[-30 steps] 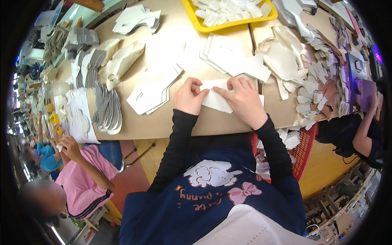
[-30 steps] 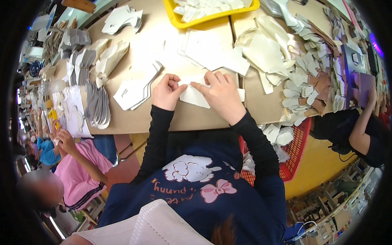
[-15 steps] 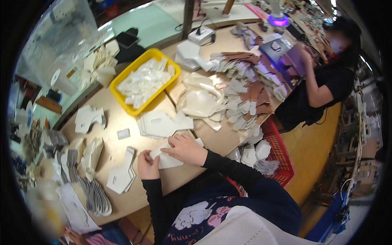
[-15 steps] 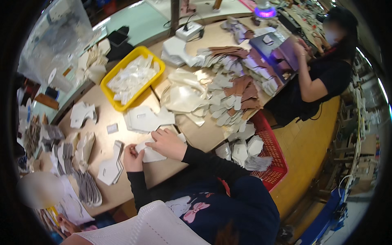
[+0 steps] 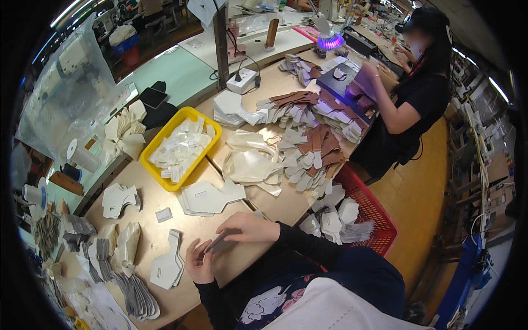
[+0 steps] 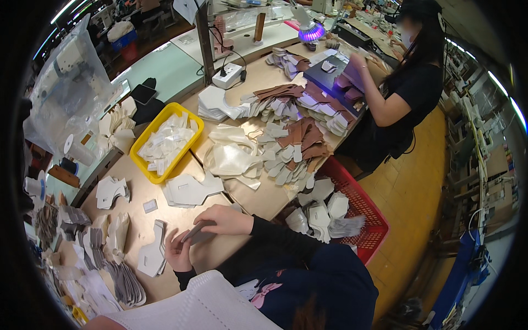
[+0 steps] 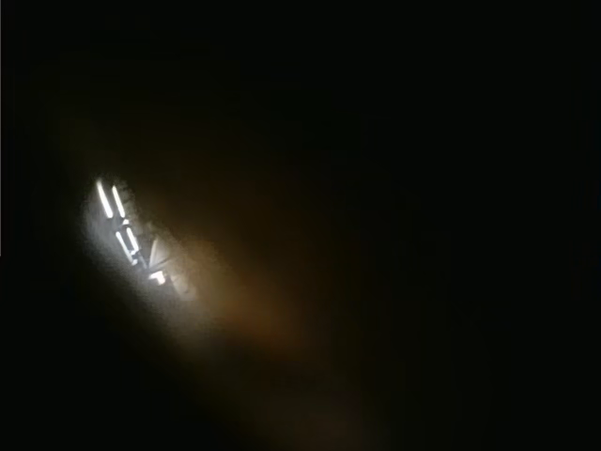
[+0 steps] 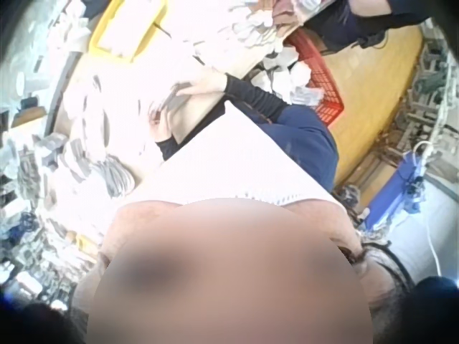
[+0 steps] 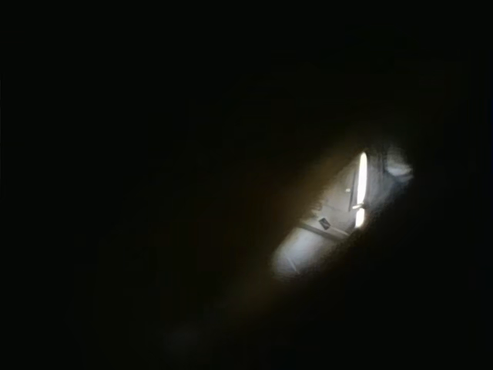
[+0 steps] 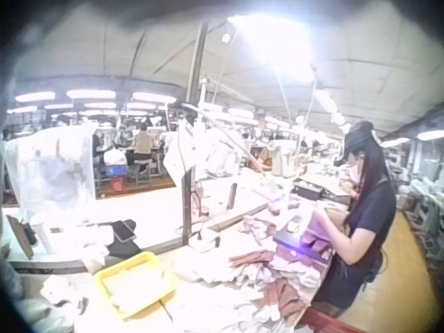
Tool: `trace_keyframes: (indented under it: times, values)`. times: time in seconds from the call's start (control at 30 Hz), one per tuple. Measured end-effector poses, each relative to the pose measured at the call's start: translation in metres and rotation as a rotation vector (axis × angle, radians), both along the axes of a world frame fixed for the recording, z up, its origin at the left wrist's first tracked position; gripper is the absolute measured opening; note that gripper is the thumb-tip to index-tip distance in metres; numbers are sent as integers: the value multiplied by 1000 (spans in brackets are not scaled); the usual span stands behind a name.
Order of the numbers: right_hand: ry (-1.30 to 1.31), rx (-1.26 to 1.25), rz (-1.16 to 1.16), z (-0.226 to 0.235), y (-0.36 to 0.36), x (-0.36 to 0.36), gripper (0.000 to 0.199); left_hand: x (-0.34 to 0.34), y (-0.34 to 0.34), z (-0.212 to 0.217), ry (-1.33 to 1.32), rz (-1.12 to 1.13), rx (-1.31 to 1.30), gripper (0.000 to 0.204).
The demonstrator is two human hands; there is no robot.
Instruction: The person repeatedly picks small white fabric pieces and rectangular inserts from a table, folds the fabric around the inserts, and places the assembled units into a yellow tray. The person handles items one at a time and continues the same folding and placement cycle throughout the clip.
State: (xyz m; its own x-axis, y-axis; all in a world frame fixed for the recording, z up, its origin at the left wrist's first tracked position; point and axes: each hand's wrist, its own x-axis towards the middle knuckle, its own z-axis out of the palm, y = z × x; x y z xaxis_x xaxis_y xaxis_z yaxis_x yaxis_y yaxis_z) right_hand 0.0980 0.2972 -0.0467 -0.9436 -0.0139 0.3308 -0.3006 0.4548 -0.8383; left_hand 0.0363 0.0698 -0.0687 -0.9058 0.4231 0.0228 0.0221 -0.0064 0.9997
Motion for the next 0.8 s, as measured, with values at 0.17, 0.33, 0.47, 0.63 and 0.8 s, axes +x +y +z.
trace_keyframes:
  times: [0.17,0.33,0.47,0.63,0.8]
  values:
    - [-82,101,0,3,-4,2,17,-5,1,-1,31,-109,-135,25]
    - [-61,114,-41,7,-4,7,13,1,4,8,111,-96,-162,22]
    - [-54,153,-41,15,-2,9,10,5,13,15,61,-34,-77,23]
    - [29,133,-69,26,-2,11,9,6,10,24,158,-28,-119,19]
    - [78,187,-95,27,-8,8,9,3,10,27,136,-66,-109,19]
